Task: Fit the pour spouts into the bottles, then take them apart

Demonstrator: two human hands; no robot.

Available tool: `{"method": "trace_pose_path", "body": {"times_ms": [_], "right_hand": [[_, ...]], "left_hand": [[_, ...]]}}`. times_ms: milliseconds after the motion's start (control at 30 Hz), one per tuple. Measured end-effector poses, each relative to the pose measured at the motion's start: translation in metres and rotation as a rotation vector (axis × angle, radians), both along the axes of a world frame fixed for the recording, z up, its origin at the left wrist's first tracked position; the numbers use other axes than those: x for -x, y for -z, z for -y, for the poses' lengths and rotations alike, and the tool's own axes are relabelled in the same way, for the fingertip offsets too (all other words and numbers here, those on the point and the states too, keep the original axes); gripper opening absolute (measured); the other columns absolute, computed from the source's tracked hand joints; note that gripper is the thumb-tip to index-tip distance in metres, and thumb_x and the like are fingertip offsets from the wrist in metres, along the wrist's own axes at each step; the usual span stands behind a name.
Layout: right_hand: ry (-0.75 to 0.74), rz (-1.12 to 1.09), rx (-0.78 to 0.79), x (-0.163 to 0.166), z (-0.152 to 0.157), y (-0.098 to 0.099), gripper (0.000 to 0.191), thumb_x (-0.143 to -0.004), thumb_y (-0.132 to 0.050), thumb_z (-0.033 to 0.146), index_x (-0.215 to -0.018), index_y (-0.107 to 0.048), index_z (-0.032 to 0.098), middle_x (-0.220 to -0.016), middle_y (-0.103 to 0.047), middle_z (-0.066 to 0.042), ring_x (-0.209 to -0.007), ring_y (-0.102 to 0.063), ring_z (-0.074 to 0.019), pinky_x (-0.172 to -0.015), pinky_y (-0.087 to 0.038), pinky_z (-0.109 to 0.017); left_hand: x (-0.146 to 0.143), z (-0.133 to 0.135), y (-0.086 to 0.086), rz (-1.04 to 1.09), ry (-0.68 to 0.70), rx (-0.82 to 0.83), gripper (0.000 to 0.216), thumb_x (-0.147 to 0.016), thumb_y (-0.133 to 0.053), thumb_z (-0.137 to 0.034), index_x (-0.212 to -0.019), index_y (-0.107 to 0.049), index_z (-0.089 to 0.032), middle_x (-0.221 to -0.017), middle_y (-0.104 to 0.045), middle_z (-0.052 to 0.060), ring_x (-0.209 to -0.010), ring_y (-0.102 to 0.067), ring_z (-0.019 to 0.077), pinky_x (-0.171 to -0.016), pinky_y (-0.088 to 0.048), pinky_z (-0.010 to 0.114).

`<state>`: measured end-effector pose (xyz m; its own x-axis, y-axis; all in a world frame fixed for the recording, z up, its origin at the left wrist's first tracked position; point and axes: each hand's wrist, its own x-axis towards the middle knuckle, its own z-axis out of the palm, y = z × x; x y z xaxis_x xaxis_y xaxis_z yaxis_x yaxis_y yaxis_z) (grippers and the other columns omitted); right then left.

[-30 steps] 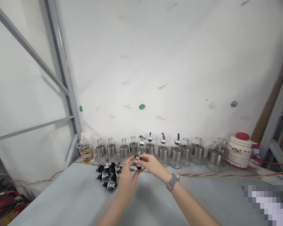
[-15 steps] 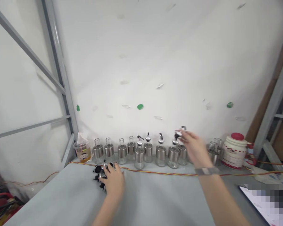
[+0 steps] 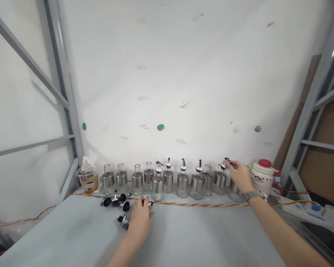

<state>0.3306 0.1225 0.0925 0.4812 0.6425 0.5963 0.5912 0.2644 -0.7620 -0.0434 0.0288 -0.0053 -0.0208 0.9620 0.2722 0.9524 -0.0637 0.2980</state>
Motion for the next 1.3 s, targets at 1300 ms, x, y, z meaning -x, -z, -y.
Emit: {"method": "trace_pose_path", "body": {"times_ms": [1300], "right_hand": [[0.249, 0.58, 0.177, -0.013, -0.019, 0.024, 0.025, -0.077, -0.046, 0.034, -0.086, -0.061, 0.016, -0.073, -0.063, -0.01, -0.079, -0.053, -0.0255, -0.068, -0.036, -0.035]], "left_hand": [[-0.008, 0.016, -0.02, -0.184, -0.113, 0.1, 0.04, -0.071, -0.054, -0.044, -0.098, -0.052, -0.014, -0.093, -0.055, 0.011, -0.093, -0.052, 0.0266, -0.067, -0.041, 0.03]]}}
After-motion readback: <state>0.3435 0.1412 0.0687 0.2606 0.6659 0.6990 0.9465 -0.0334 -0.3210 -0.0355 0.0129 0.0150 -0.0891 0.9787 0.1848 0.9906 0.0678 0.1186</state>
